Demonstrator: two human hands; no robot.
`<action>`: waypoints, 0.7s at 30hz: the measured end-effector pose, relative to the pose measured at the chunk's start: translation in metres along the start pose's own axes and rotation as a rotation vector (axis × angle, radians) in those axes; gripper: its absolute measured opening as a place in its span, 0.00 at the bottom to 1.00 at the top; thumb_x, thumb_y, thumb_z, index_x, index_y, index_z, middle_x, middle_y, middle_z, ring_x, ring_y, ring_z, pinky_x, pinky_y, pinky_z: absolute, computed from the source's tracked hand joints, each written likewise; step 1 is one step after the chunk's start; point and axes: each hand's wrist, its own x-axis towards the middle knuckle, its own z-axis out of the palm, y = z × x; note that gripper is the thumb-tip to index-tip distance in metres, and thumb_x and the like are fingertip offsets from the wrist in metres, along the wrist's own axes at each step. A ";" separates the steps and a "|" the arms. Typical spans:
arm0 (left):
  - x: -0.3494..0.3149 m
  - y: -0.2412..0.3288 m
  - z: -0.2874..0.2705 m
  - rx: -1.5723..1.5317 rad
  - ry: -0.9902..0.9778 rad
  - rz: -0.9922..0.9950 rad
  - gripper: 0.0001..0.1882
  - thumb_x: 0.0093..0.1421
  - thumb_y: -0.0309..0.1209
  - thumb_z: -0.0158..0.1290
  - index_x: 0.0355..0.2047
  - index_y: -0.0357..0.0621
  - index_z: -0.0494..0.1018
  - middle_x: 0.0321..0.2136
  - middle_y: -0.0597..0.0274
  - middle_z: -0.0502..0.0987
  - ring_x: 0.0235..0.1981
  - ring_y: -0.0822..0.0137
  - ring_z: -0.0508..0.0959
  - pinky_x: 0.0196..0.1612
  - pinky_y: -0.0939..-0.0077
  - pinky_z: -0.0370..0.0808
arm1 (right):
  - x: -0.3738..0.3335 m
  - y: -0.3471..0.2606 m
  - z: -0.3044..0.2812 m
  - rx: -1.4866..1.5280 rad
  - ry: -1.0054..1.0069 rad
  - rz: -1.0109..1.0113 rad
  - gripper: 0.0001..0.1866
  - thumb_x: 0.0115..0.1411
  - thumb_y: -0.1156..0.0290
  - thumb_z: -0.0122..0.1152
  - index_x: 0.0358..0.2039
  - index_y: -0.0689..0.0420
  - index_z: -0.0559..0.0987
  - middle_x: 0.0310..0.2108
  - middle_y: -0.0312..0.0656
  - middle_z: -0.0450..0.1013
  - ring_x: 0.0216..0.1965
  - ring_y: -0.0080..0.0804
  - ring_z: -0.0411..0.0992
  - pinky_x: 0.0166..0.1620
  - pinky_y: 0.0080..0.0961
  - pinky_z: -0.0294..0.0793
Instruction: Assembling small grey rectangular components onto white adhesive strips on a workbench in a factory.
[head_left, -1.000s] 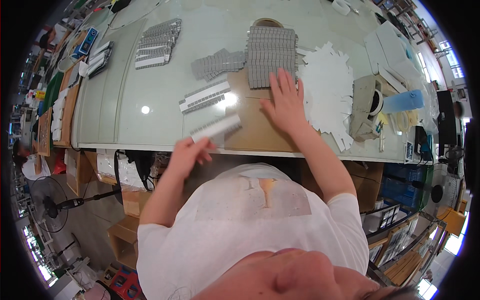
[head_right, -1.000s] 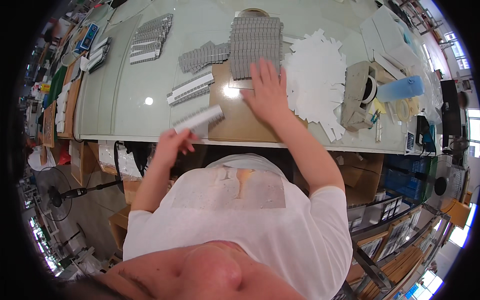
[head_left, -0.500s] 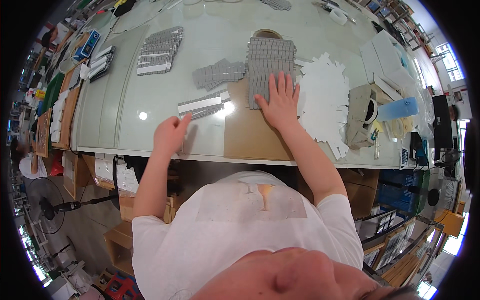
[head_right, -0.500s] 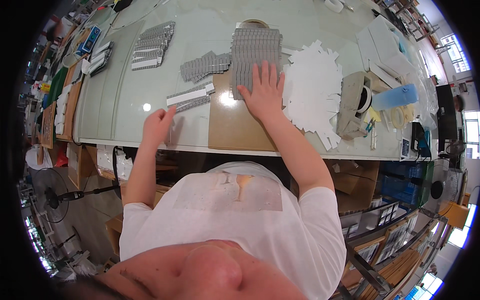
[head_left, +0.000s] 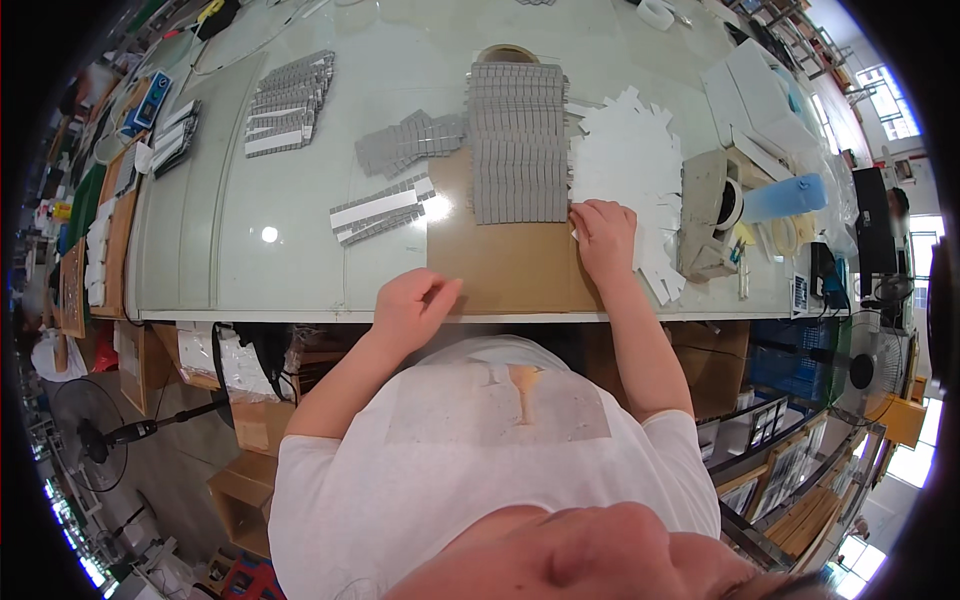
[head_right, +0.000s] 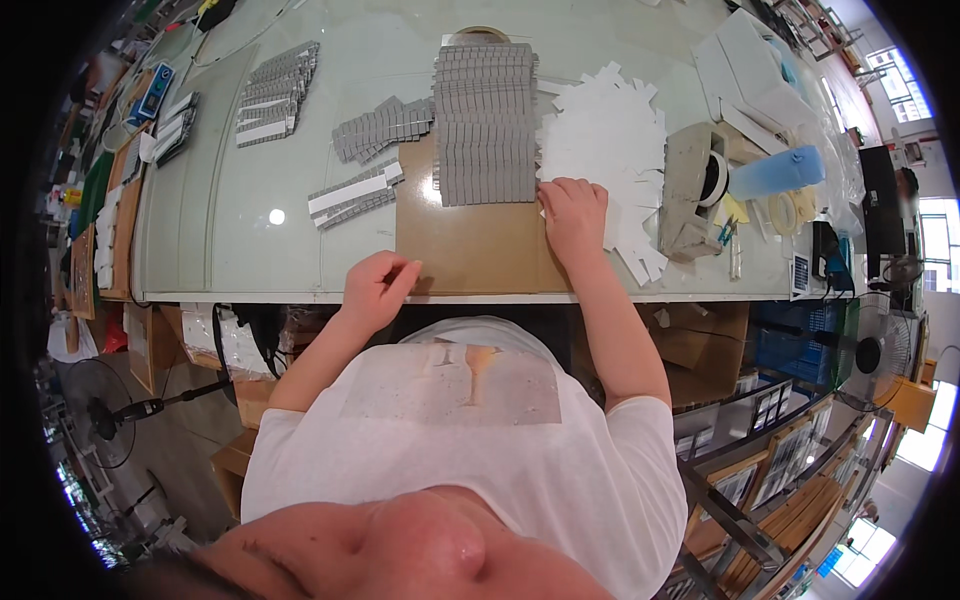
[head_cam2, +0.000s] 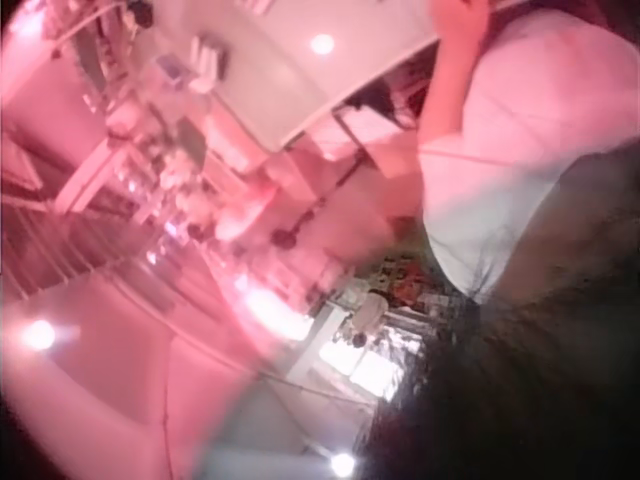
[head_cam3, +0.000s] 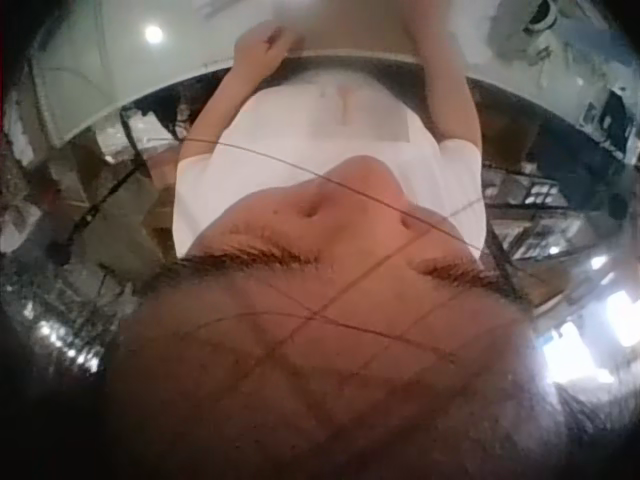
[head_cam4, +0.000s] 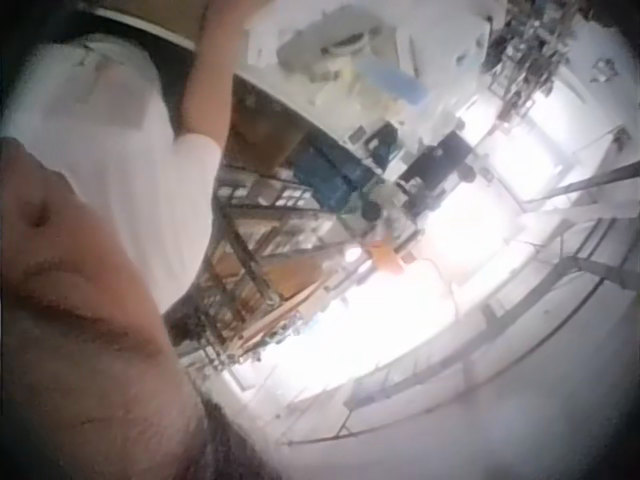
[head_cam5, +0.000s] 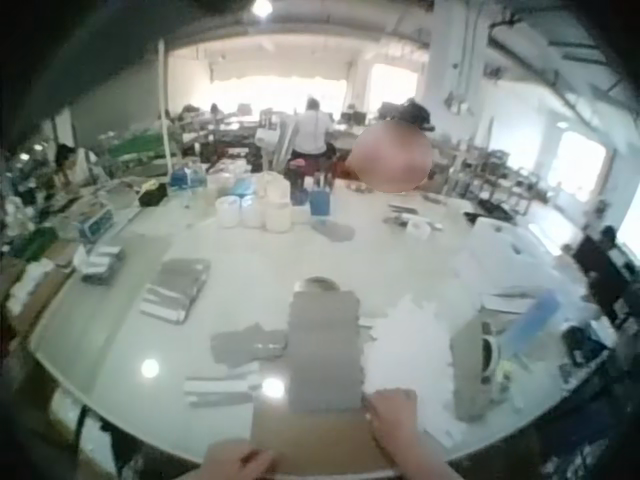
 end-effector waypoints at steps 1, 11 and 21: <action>0.000 0.003 0.002 0.002 -0.001 -0.001 0.11 0.62 0.33 0.63 0.26 0.41 0.77 0.19 0.57 0.74 0.20 0.58 0.74 0.24 0.68 0.70 | 0.001 -0.001 0.001 -0.031 0.011 -0.017 0.07 0.58 0.72 0.68 0.38 0.52 0.82 0.36 0.32 0.77 0.40 0.34 0.74 0.50 0.38 0.64; -0.001 0.005 0.009 0.138 0.026 0.027 0.11 0.62 0.33 0.62 0.26 0.42 0.77 0.21 0.57 0.76 0.21 0.57 0.76 0.25 0.67 0.71 | 0.001 -0.003 0.002 -0.103 0.013 -0.057 0.07 0.56 0.75 0.65 0.36 0.51 0.80 0.33 0.32 0.75 0.37 0.32 0.73 0.49 0.37 0.64; 0.003 0.012 0.017 0.179 0.083 0.036 0.10 0.62 0.32 0.62 0.27 0.41 0.77 0.23 0.57 0.78 0.24 0.56 0.77 0.27 0.67 0.73 | -0.010 -0.038 -0.041 -0.166 0.100 -0.102 0.11 0.53 0.76 0.64 0.38 0.53 0.77 0.35 0.33 0.74 0.34 0.31 0.72 0.48 0.38 0.63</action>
